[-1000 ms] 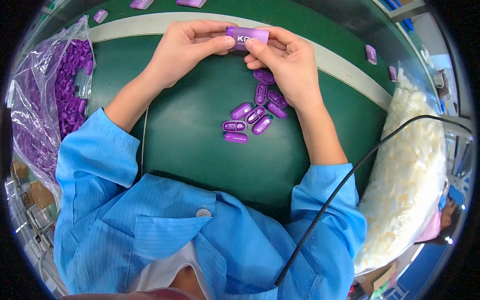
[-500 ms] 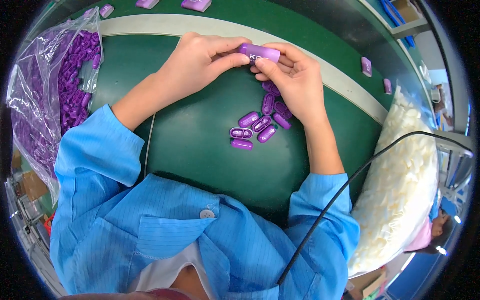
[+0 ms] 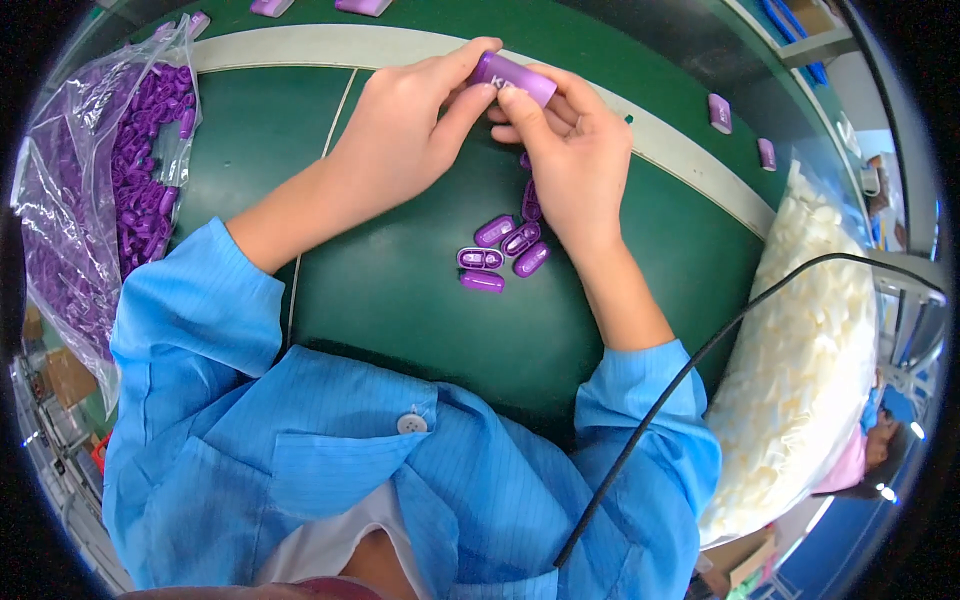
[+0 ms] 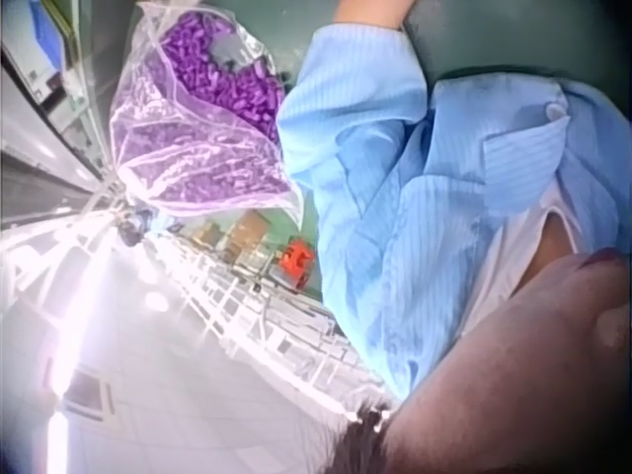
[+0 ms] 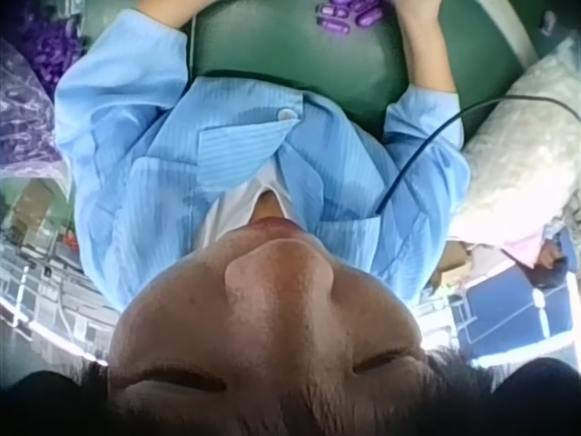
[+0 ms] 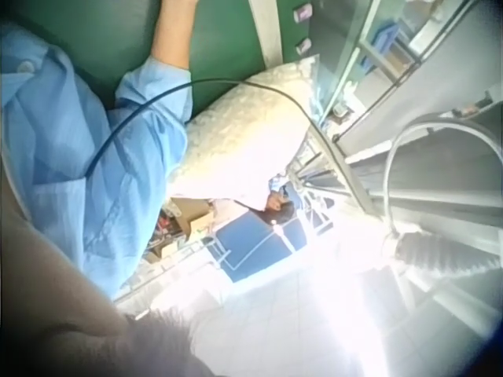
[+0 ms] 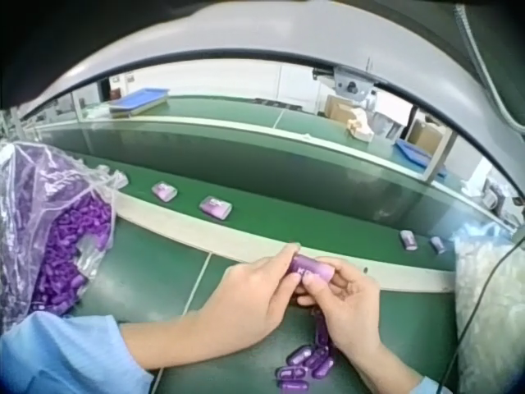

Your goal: The person assembles small purple plastic components into plastic housings by hand at a factory workstation.

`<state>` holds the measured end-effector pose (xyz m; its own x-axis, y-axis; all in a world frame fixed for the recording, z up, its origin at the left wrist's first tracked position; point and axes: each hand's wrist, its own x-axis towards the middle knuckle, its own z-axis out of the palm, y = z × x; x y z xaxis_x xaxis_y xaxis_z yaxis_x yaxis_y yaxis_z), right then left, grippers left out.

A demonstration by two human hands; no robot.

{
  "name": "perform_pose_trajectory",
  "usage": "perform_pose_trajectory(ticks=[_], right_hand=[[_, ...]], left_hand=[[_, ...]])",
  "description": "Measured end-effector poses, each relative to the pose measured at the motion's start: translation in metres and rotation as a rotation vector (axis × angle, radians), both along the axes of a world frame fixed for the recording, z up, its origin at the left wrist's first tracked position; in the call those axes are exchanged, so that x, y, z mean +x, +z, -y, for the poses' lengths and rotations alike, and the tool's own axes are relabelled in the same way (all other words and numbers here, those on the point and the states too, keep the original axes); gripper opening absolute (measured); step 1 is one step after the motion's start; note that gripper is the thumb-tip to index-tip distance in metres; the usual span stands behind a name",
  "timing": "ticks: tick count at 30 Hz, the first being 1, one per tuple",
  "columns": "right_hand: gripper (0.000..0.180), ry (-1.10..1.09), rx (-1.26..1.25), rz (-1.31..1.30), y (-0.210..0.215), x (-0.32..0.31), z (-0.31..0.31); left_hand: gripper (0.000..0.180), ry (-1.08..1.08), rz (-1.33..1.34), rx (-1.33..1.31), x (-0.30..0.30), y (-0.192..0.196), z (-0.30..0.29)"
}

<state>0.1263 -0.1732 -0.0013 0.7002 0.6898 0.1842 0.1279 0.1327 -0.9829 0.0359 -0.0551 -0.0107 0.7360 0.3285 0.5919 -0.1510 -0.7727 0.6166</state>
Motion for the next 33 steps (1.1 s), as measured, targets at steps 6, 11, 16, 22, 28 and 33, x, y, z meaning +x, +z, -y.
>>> perform_pose_trajectory(ticks=[6, 11, 16, 22, 28, 33], right_hand=[[0.038, -0.132, -0.201, 0.331, -0.015, 0.051, -0.008], [0.031, -0.259, -0.238, 0.360, -0.026, 0.081, 0.004], [0.022, -0.527, -0.384, 0.876, -0.027, 0.131, 0.021], [0.044, -0.837, -0.915, 1.158, -0.038, 0.192, 0.056], [0.044, -0.571, -0.635, 1.063, -0.017, 0.152, 0.036], [0.030, 0.113, -0.251, 0.025, 0.019, 0.068, 0.009]], left_hand=[[0.030, -0.005, -0.047, -0.217, 0.038, -0.008, -0.047], [0.046, 0.116, -0.410, -0.389, 0.042, 0.017, -0.066], [0.045, 0.306, 0.109, 0.275, 0.039, -0.007, -0.066], [0.035, -0.381, -0.190, 0.197, 0.012, -0.009, -0.007], [0.021, -0.333, -0.224, 0.204, 0.008, -0.008, 0.004], [0.025, -0.212, -0.221, -0.104, -0.005, -0.001, -0.005]])
